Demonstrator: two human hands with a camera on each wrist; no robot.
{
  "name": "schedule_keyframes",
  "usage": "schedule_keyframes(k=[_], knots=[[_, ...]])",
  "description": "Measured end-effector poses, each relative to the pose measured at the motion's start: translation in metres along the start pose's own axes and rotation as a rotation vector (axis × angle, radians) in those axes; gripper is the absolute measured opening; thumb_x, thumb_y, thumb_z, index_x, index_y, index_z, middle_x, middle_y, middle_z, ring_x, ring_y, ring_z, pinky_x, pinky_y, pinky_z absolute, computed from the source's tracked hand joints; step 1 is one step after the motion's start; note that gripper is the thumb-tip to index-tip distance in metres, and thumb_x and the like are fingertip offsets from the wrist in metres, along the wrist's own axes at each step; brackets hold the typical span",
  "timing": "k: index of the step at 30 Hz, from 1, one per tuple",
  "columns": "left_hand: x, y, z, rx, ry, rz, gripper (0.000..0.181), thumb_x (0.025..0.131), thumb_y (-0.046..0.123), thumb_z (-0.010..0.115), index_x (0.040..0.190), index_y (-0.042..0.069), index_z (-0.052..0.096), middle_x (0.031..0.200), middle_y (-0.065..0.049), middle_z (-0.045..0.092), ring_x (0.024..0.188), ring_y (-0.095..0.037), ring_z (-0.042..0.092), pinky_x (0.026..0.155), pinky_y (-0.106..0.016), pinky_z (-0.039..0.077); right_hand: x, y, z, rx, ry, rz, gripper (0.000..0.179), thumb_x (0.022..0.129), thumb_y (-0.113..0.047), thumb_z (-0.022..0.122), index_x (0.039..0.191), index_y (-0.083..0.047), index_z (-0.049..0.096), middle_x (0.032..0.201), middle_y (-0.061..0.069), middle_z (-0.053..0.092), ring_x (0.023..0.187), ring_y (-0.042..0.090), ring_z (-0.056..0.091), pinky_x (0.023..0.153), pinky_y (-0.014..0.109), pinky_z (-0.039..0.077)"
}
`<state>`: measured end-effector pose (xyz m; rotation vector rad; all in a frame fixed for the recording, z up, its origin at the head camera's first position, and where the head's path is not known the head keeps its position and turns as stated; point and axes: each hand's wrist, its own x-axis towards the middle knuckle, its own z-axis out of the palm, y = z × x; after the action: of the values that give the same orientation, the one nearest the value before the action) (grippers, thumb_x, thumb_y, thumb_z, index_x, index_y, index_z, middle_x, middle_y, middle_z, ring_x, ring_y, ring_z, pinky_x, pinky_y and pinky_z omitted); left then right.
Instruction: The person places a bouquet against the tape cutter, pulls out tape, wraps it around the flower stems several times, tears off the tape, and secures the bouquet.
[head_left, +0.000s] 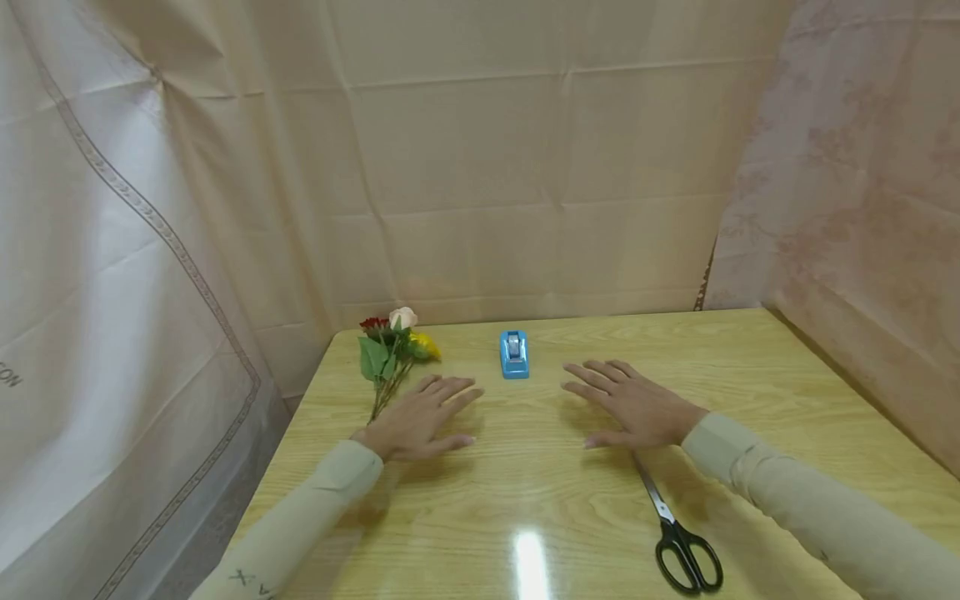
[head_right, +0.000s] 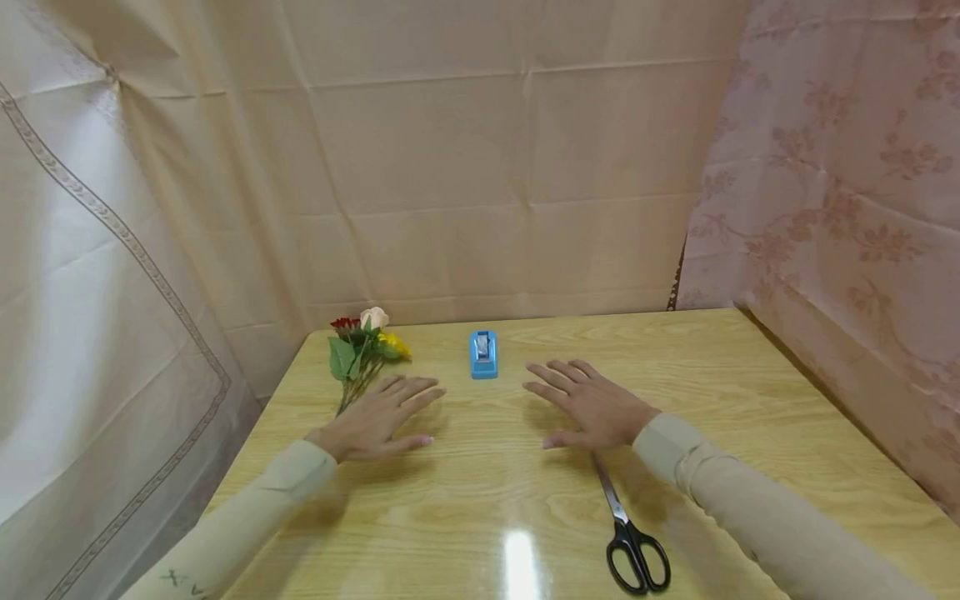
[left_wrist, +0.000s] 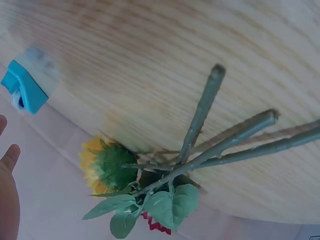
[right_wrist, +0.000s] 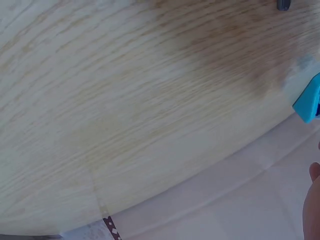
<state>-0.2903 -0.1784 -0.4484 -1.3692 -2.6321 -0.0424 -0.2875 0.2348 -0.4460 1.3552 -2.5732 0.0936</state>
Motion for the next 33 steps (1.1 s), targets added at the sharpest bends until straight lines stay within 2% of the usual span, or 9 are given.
schedule_keyframes(k=[4,6,9,13,16,20,25,29,33], knots=[[-0.001,0.0,0.002,-0.006,0.009,0.002,0.074,0.105,0.063,0.036,0.162,0.016,0.03,0.165,-0.008,0.033,0.148,-0.031,0.036,0.12,-0.052,0.023,-0.001,-0.001,0.002,0.005,0.006,-0.011,0.086,0.093,-0.058,0.068,0.159,-0.013,0.038,0.167,0.013,0.026,0.144,0.043,0.037,0.112,0.066,0.028],[-0.002,0.0,0.002,-0.002,0.027,0.009,0.066,0.107,0.054,0.042,0.159,0.013,0.037,0.161,-0.012,0.039,0.145,-0.032,0.039,0.118,-0.054,0.027,-0.001,-0.002,0.003,0.007,0.006,-0.015,0.085,0.093,-0.058,0.068,0.158,-0.012,0.04,0.167,0.014,0.027,0.143,0.043,0.039,0.112,0.065,0.029],[-0.005,-0.005,-0.001,0.074,0.047,0.032,0.047,0.106,0.027,0.057,0.149,0.009,0.05,0.15,-0.015,0.051,0.138,-0.032,0.048,0.114,-0.053,0.035,-0.002,-0.003,0.005,0.001,-0.009,-0.01,0.083,0.095,-0.059,0.065,0.158,-0.012,0.039,0.167,0.014,0.027,0.142,0.041,0.04,0.111,0.065,0.029],[-0.012,-0.02,-0.01,0.244,0.038,0.061,0.045,0.09,0.001,0.077,0.131,0.011,0.064,0.133,-0.01,0.062,0.123,-0.028,0.058,0.104,-0.047,0.045,-0.003,-0.005,0.004,0.005,-0.019,0.007,0.081,0.095,-0.058,0.065,0.159,-0.014,0.039,0.166,0.013,0.03,0.141,0.039,0.043,0.11,0.065,0.03],[-0.022,-0.039,-0.017,0.356,0.012,0.076,0.043,0.082,0.001,0.085,0.12,0.015,0.07,0.123,-0.006,0.065,0.114,-0.026,0.06,0.095,-0.043,0.048,-0.001,-0.006,0.003,0.006,-0.023,0.019,0.078,0.096,-0.057,0.064,0.158,-0.014,0.042,0.165,0.012,0.033,0.139,0.037,0.044,0.111,0.064,0.031],[-0.039,-0.063,-0.027,0.518,-0.056,0.1,0.033,0.081,0.007,0.087,0.109,0.017,0.072,0.118,-0.005,0.066,0.108,-0.025,0.06,0.087,-0.042,0.049,0.002,-0.008,0.004,0.005,-0.035,0.026,0.073,0.098,-0.055,0.062,0.155,-0.013,0.046,0.163,0.012,0.036,0.137,0.035,0.046,0.111,0.063,0.031],[-0.062,-0.083,-0.03,0.703,-0.166,0.138,0.035,0.078,0.009,0.089,0.108,0.018,0.074,0.114,-0.005,0.065,0.104,-0.025,0.058,0.086,-0.04,0.051,0.006,-0.011,0.007,0.007,-0.06,0.039,0.068,0.1,-0.055,0.06,0.153,-0.014,0.049,0.155,0.009,0.048,0.132,0.031,0.049,0.11,0.06,0.032],[-0.074,-0.092,-0.026,0.738,-0.178,0.167,0.04,0.078,0.01,0.089,0.114,0.018,0.072,0.114,-0.005,0.063,0.104,-0.025,0.056,0.084,-0.039,0.05,0.006,-0.014,0.01,-0.004,-0.056,0.037,0.064,0.1,-0.057,0.058,0.148,-0.015,0.055,0.138,0.002,0.062,0.119,0.023,0.053,0.104,0.052,0.037],[-0.079,-0.1,-0.022,0.73,-0.147,0.193,0.039,0.078,0.011,0.089,0.112,0.02,0.072,0.113,-0.004,0.061,0.101,-0.024,0.056,0.079,-0.038,0.05,0.007,-0.016,0.014,-0.022,-0.036,0.018,0.061,0.101,-0.057,0.057,0.145,-0.015,0.058,0.13,-0.002,0.066,0.109,0.018,0.052,0.097,0.046,0.039]])
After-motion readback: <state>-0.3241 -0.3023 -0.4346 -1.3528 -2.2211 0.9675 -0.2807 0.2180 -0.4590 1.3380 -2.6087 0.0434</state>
